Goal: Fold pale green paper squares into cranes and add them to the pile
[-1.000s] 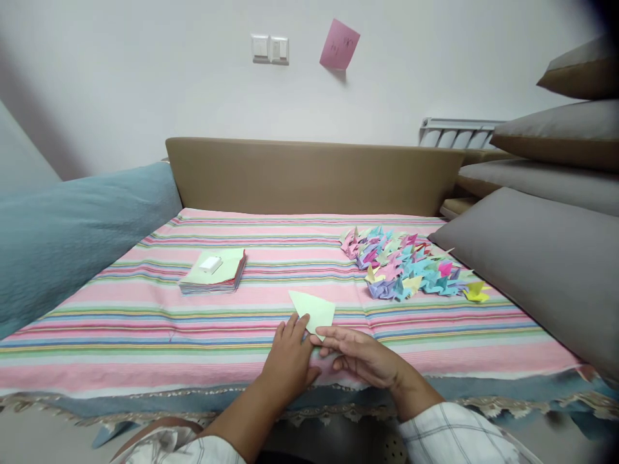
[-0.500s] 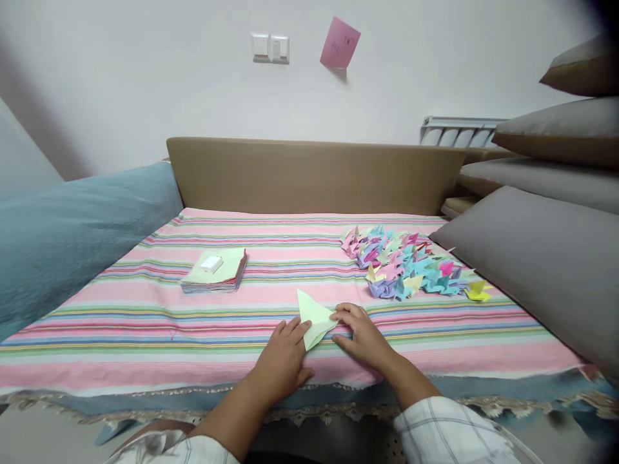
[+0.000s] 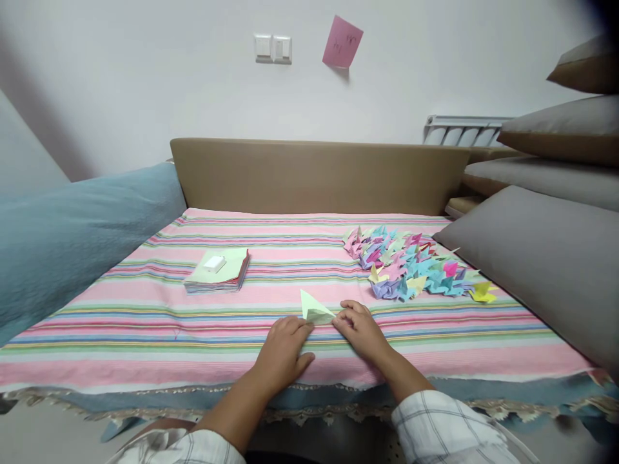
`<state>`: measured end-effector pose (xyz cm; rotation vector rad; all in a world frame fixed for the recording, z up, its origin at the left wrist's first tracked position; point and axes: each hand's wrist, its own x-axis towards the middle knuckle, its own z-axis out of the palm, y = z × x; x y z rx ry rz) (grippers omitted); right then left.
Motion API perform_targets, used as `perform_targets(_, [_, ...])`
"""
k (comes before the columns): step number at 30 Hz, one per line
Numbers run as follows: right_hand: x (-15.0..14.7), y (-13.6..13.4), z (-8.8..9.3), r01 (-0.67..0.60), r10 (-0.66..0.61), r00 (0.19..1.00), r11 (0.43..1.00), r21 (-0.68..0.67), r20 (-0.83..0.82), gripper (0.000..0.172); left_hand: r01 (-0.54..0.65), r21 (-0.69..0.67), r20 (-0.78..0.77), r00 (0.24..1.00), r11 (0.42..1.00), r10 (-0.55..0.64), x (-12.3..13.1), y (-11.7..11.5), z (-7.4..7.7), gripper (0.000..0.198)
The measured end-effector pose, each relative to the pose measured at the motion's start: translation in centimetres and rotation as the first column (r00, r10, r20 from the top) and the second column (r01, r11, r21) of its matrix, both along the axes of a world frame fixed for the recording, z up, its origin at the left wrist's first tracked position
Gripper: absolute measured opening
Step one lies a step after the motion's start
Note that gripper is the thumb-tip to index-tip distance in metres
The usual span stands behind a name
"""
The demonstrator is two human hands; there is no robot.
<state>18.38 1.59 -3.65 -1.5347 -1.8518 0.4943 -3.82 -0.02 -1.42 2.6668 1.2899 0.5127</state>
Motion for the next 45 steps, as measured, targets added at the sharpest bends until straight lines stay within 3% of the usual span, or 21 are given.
perform_targets(8, [-0.7,0.6,0.0,0.095,-0.096,0.995,0.995,0.017,0.042,0.025,-0.078,0.009,0.02,0.997,0.997,0.078,0.6,0.3,-0.3,0.051])
perform_targets(23, [-1.0,1.1,-0.3,0.133,-0.142,0.979,0.989,0.072,0.144,0.023,-0.14,0.067,-0.03,0.989,0.988,0.142,0.8,0.2,-0.2,0.05])
perform_targets(32, [-0.9,1.2,-0.4,0.12,-0.13,0.982,0.99,0.076,0.14,0.023,-0.056,0.126,-0.075,0.995,0.99,0.066,1.2,1.5,-0.1,0.043])
perform_targets(45, [-1.1,1.2,-0.2,0.126,-0.138,0.976,0.989,0.077,0.168,0.024,-0.11,0.122,-0.04,0.993,0.986,0.115,1.7,2.5,-0.9,0.034])
